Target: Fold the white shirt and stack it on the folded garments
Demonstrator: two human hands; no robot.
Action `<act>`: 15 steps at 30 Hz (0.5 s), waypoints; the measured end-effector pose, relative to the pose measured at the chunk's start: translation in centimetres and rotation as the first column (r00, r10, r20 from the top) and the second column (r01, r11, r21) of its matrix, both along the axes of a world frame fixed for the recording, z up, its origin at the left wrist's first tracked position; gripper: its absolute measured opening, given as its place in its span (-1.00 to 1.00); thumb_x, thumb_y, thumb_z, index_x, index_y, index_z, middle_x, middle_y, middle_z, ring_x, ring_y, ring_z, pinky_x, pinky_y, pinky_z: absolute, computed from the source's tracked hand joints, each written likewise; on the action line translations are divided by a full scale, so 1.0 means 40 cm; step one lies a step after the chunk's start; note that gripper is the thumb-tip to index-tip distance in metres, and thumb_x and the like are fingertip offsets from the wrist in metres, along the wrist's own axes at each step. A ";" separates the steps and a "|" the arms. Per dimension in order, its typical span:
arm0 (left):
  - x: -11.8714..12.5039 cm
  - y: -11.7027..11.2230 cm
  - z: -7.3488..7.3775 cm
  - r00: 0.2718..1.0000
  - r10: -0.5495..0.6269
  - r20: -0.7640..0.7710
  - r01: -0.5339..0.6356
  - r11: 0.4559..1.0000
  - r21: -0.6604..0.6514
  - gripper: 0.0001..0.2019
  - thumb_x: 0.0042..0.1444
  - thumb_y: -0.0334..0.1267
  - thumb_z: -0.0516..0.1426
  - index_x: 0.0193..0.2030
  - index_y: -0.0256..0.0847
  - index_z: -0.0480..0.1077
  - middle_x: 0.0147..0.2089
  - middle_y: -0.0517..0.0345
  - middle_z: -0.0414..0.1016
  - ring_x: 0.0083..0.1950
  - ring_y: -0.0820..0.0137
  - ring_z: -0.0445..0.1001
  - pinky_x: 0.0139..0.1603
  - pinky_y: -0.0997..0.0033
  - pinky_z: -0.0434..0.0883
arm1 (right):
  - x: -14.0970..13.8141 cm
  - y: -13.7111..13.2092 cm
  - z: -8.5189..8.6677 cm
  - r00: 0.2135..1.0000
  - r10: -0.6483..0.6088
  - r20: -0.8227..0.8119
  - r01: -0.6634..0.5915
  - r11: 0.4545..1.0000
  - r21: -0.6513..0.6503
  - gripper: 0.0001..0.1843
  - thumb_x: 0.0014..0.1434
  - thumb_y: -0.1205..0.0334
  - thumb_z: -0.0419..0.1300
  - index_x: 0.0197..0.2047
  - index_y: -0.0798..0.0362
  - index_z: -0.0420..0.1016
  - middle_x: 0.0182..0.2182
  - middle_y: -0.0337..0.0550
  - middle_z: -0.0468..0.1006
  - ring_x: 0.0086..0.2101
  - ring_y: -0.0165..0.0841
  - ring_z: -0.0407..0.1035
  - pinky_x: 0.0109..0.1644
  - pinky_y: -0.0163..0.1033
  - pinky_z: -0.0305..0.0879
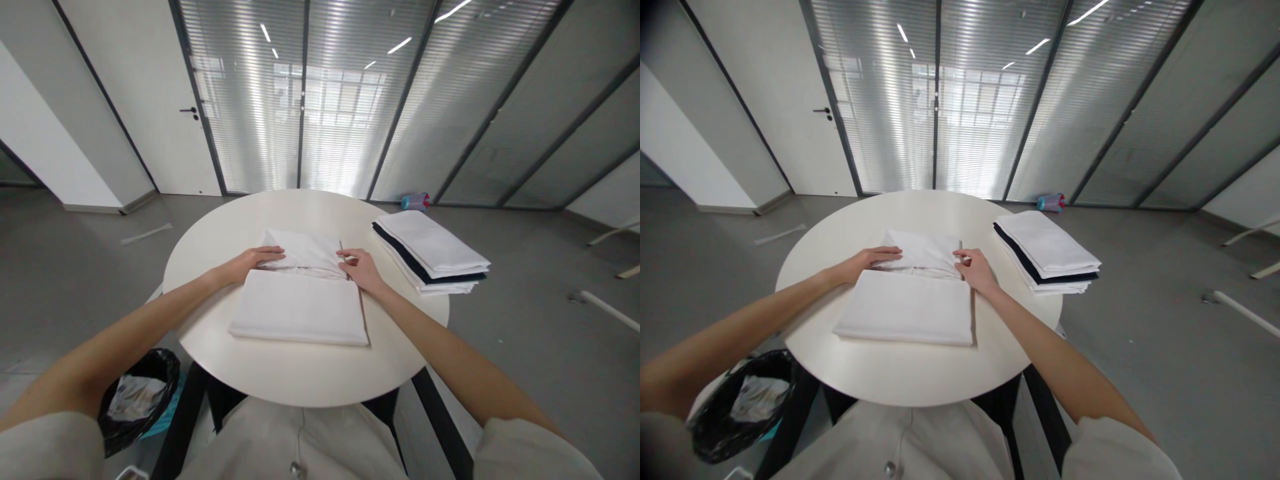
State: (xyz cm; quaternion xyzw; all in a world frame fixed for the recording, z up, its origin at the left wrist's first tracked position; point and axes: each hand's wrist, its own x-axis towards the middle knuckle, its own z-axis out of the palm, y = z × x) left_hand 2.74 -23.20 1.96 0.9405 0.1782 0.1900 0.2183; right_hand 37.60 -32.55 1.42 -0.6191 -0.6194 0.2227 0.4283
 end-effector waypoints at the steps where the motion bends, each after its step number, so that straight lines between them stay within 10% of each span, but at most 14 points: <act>1: -0.001 -0.003 -0.002 1.000 0.005 0.012 -0.005 1.000 -0.011 -0.42 0.24 0.04 0.16 0.35 -0.11 0.31 0.41 -0.12 0.21 0.41 0.09 0.21 0.41 0.09 0.20 | 0.000 -0.002 0.003 1.000 0.003 0.008 -0.003 1.000 -0.003 -0.71 0.04 0.37 0.27 -0.12 0.07 0.61 -0.11 -0.06 0.50 -0.39 -0.47 0.42 -0.22 -0.29 0.44; 10: 0.007 -0.022 0.004 0.997 0.018 0.078 -0.018 1.000 -0.009 -0.44 0.26 0.05 0.14 0.33 -0.13 0.33 0.40 -0.12 0.23 0.43 0.08 0.17 0.42 0.05 0.19 | -0.007 0.002 0.027 0.979 -0.058 0.194 0.090 0.983 -0.158 -0.49 0.19 -0.03 0.26 0.12 0.07 0.46 -0.31 -0.06 0.58 -0.39 -0.31 0.43 -0.20 -0.21 0.32; 15: 0.024 -0.027 0.017 0.996 0.009 0.091 -0.013 0.999 0.036 -0.47 0.26 0.06 0.14 0.28 -0.13 0.38 0.37 -0.09 0.29 0.42 0.10 0.20 0.42 0.04 0.19 | -0.013 0.007 0.010 0.974 0.016 0.226 0.014 0.992 -0.128 -0.49 0.22 0.06 0.21 0.20 0.03 0.41 -0.38 -0.15 0.52 -0.38 -0.30 0.38 -0.18 -0.22 0.28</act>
